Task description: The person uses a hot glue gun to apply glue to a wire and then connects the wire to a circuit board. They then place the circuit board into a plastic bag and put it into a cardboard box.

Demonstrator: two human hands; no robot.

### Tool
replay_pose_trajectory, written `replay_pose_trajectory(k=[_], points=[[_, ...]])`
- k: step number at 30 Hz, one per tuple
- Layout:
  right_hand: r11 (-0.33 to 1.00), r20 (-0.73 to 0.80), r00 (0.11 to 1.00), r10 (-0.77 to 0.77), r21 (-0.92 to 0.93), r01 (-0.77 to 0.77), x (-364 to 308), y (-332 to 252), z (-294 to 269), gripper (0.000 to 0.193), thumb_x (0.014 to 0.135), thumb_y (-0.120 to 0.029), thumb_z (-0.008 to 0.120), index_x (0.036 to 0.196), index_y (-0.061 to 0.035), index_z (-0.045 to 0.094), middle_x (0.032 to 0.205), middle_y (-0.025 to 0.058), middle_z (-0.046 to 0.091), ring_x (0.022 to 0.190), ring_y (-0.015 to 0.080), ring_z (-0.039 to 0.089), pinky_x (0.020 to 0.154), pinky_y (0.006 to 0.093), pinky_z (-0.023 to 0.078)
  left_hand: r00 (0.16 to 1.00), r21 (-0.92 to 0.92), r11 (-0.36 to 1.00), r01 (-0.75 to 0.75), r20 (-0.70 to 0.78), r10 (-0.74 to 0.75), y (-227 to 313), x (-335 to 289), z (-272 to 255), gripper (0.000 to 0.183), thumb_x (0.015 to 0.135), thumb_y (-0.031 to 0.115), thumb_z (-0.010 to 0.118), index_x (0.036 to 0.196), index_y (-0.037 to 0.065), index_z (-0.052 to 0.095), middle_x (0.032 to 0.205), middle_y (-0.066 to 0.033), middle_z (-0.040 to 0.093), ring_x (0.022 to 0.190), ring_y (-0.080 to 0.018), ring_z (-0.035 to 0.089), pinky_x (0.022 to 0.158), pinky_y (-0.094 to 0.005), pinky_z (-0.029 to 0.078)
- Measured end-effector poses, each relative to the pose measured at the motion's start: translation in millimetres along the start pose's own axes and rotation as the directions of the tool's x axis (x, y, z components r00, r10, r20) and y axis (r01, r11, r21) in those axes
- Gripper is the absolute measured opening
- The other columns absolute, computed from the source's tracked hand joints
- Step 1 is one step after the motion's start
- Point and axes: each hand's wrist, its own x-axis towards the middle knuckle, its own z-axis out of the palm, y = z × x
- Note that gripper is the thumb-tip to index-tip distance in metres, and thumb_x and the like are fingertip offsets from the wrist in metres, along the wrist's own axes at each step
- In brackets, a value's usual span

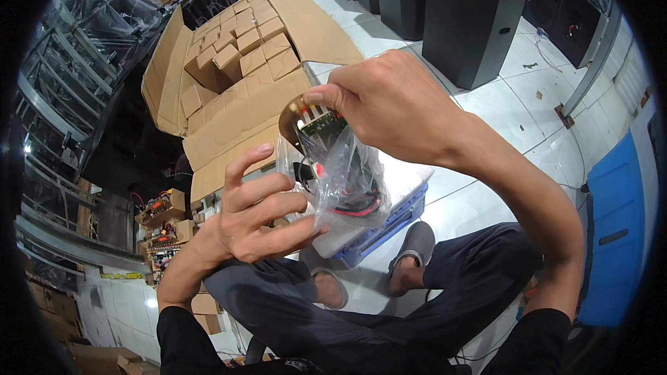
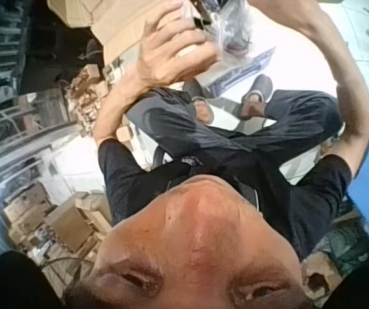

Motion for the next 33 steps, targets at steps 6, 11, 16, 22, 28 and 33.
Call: replay_pose_trajectory(k=[6, 11, 16, 22, 28, 33], points=[[0.998, -0.053, 0.998, 0.027, -0.051, -0.029, 3.8, 6.1, 3.9, 0.032, 0.098, -0.023, 0.063, 0.082, 0.0030, 0.071, 0.056, 0.0202, 0.048, 0.045, 0.0298, 0.043, 0.048, 0.0375, 0.037, 0.952, -0.032, 0.955, 0.295, -0.074, -0.297, 12.8, 15.8, 7.1, 0.035, 0.065, 0.008, 0.086, 0.095, 0.010, 0.069, 0.071, 0.0026, 0.061, 0.070, -0.0181, 0.054, 0.097, -0.0487, 0.043], [0.996, -0.071, 0.997, 0.025, -0.082, -0.031, 7.3, 3.7, 5.2, 0.033, 0.098, -0.024, 0.063, 0.081, 0.0036, 0.070, 0.055, 0.0201, 0.049, 0.045, 0.0285, 0.043, 0.049, 0.0377, 0.038, 0.984, -0.064, 0.982, 0.180, 0.001, -0.180, 14.2, 14.2, 3.6, 0.023, 0.071, 0.012, 0.073, 0.094, 0.014, 0.070, 0.093, -0.0006, 0.066, 0.087, -0.0175, 0.056, 0.099, -0.0492, 0.043], [0.992, -0.096, 0.992, 0.088, -0.077, -0.096, 5.9, 1.5, 5.0, 0.025, 0.097, -0.019, 0.063, 0.087, 0.0035, 0.070, 0.063, 0.0197, 0.057, 0.050, 0.0275, 0.052, 0.051, 0.0355, 0.042, 0.995, 0.150, 0.987, -0.052, 0.092, 0.038, 8.4, 4.6, 9.4, 0.021, 0.071, 0.021, 0.075, 0.092, 0.018, 0.071, 0.108, -0.0048, 0.065, 0.103, -0.0247, 0.054, 0.102, -0.0501, 0.043], [0.999, -0.194, 0.980, -0.040, 0.003, 0.041, 2.6, 8.1, 0.7, 0.018, 0.093, -0.015, 0.063, 0.091, 0.0015, 0.068, 0.075, 0.0186, 0.064, 0.070, 0.0350, 0.064, 0.068, 0.0427, 0.049, 0.917, -0.256, 0.907, 0.335, -0.134, -0.376, 0.6, -12.2, 5.0, 0.050, 0.079, 0.030, 0.079, 0.118, 0.006, 0.061, 0.134, -0.0190, 0.052, 0.115, -0.0311, 0.054, 0.101, -0.0490, 0.044], [0.957, -0.012, 0.963, 0.269, 0.119, -0.266, -0.2, -8.4, -16.7, 0.014, 0.093, -0.008, 0.061, 0.100, 0.0026, 0.066, 0.085, 0.0165, 0.068, 0.075, 0.0261, 0.065, 0.071, 0.0363, 0.051, 0.449, -0.761, 0.083, 0.644, 0.288, -0.846, -9.3, -22.6, 40.3, 0.050, 0.096, 0.018, 0.065, 0.136, -0.005, 0.046, 0.130, -0.0208, 0.056, 0.121, -0.0266, 0.057, 0.100, -0.0379, 0.048], [0.953, -0.003, 0.953, 0.302, -0.002, -0.302, -8.9, -4.8, -29.0, 0.014, 0.097, -0.008, 0.058, 0.102, 0.0012, 0.068, 0.090, 0.0123, 0.071, 0.082, 0.0196, 0.064, 0.079, 0.0345, 0.050, 0.449, -0.672, 0.088, 0.735, 0.385, -0.807, -14.9, -17.0, 49.6, 0.031, 0.096, 0.015, 0.066, 0.119, -0.006, 0.063, 0.101, -0.0145, 0.071, 0.098, -0.0195, 0.068, 0.088, -0.0327, 0.054]])
